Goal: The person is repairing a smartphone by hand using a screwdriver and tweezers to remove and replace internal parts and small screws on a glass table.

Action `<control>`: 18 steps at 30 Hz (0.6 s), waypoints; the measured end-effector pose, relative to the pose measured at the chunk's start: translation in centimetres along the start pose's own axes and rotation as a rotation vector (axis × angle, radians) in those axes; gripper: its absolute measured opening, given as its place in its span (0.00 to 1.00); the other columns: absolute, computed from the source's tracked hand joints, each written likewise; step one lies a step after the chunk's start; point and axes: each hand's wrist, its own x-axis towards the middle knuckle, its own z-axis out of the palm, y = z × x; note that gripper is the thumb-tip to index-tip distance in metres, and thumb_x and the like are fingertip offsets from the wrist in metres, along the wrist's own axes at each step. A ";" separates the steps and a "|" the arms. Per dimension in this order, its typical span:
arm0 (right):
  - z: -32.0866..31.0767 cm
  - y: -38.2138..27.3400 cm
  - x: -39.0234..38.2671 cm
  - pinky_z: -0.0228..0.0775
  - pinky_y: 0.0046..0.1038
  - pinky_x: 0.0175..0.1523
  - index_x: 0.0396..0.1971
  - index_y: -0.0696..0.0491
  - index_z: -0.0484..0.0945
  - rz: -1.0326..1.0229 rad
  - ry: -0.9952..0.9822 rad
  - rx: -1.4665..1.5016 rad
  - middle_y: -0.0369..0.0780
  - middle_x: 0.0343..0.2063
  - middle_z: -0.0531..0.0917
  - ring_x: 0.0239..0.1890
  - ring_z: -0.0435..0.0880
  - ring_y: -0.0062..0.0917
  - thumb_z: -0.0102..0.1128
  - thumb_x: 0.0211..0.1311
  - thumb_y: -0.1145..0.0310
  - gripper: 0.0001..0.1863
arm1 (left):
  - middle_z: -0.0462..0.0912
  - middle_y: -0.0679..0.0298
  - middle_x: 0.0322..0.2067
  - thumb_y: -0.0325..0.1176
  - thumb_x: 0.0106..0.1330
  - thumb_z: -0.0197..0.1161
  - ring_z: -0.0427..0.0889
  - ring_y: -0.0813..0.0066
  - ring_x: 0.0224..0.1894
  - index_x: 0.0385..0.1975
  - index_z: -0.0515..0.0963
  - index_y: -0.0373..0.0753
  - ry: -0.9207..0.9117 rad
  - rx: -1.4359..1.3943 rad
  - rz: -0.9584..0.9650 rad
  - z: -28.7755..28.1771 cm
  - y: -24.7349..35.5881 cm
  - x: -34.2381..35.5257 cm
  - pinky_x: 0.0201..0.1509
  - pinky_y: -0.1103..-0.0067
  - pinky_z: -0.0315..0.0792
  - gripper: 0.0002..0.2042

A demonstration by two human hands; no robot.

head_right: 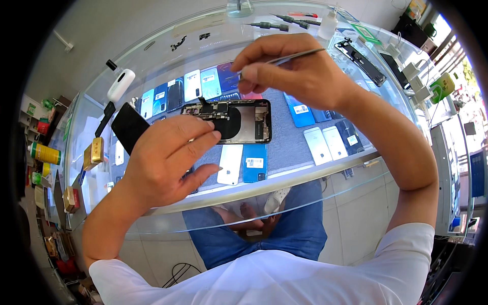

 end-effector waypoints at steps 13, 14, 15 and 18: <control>-1.1 -0.6 0.0 0.86 0.28 0.51 0.44 0.60 0.91 0.046 -0.134 -0.256 0.42 0.39 0.93 0.43 0.93 0.25 0.74 0.73 0.69 0.09 | 0.88 0.53 0.52 0.31 0.55 0.81 0.88 0.51 0.53 0.53 0.87 0.33 -0.040 -0.020 -0.030 0.5 0.3 0.1 0.56 0.63 0.84 0.24; -1.1 -0.6 0.0 0.87 0.28 0.50 0.43 0.60 0.91 0.024 -0.140 -0.292 0.43 0.38 0.93 0.42 0.94 0.27 0.74 0.72 0.69 0.09 | 0.88 0.53 0.52 0.31 0.55 0.81 0.88 0.51 0.53 0.53 0.87 0.33 -0.037 -0.018 -0.023 0.5 0.3 0.1 0.56 0.63 0.84 0.24; -1.1 -0.6 0.0 0.87 0.28 0.50 0.43 0.60 0.91 0.019 -0.139 -0.293 0.44 0.38 0.93 0.42 0.94 0.27 0.74 0.72 0.70 0.09 | 0.88 0.53 0.52 0.31 0.55 0.81 0.88 0.51 0.52 0.53 0.87 0.33 -0.035 -0.016 -0.017 0.5 0.2 0.1 0.56 0.63 0.84 0.24; -1.2 -0.5 0.1 0.87 0.29 0.50 0.43 0.60 0.92 0.002 -0.141 -0.286 0.44 0.38 0.94 0.41 0.95 0.27 0.74 0.72 0.71 0.08 | 0.88 0.52 0.52 0.31 0.54 0.81 0.89 0.51 0.52 0.53 0.87 0.32 -0.036 -0.015 -0.014 0.6 0.2 0.3 0.55 0.64 0.84 0.24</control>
